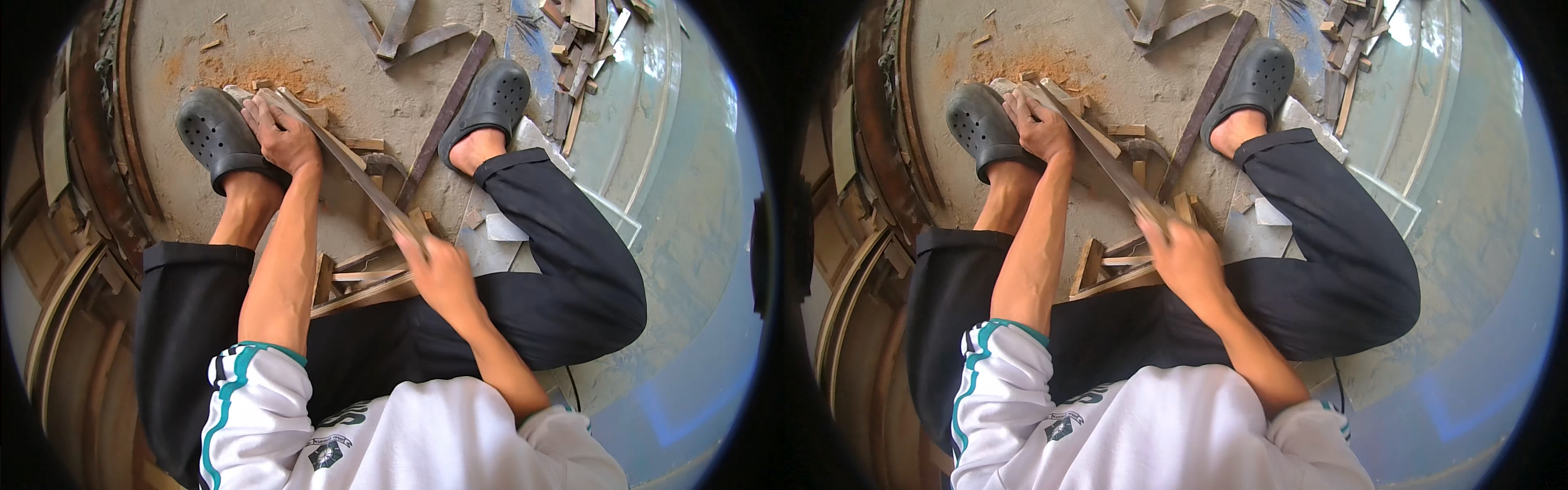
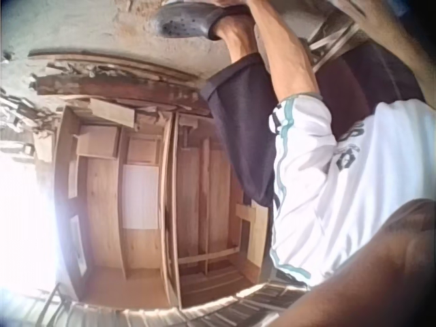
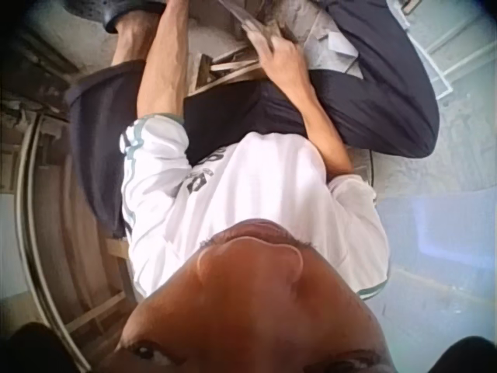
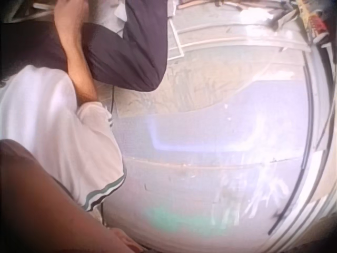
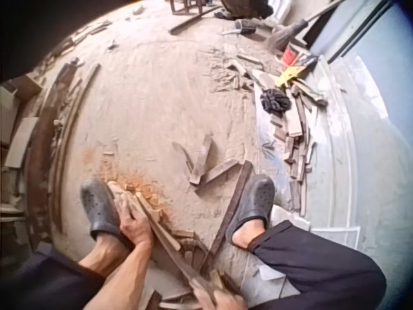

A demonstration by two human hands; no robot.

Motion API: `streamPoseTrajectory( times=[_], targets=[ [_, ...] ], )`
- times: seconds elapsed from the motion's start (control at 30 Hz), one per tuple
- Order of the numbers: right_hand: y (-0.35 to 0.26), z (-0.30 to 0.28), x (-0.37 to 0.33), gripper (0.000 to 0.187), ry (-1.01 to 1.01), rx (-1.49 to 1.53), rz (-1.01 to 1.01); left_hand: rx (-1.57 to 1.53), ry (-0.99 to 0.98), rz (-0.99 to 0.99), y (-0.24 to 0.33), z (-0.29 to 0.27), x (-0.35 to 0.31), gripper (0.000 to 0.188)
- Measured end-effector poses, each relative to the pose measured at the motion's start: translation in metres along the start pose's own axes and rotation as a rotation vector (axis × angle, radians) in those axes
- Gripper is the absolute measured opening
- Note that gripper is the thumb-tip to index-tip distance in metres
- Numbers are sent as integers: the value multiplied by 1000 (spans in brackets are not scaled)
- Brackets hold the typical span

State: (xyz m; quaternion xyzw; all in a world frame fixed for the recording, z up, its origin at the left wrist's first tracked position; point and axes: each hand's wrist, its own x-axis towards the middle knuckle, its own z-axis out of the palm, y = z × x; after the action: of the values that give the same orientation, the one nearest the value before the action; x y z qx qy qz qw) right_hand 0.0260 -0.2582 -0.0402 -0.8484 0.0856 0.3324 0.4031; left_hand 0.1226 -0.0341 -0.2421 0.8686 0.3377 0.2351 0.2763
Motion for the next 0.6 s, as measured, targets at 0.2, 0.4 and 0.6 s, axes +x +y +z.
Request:
streamPoseTrajectory(
  times=[0.2,0.4,0.6],
  targets=[
    [28,24,67,58,-84,-51,31,-6,-34,-15,5,0,-6,36],
    [12,-6,-9,57,5,-34,42,-12,-3,-35,1,-1,-2,35],
    [13,46,91,55,-57,-123,-5,-21,-46,-33,6,0,-4,35]
  ],
)
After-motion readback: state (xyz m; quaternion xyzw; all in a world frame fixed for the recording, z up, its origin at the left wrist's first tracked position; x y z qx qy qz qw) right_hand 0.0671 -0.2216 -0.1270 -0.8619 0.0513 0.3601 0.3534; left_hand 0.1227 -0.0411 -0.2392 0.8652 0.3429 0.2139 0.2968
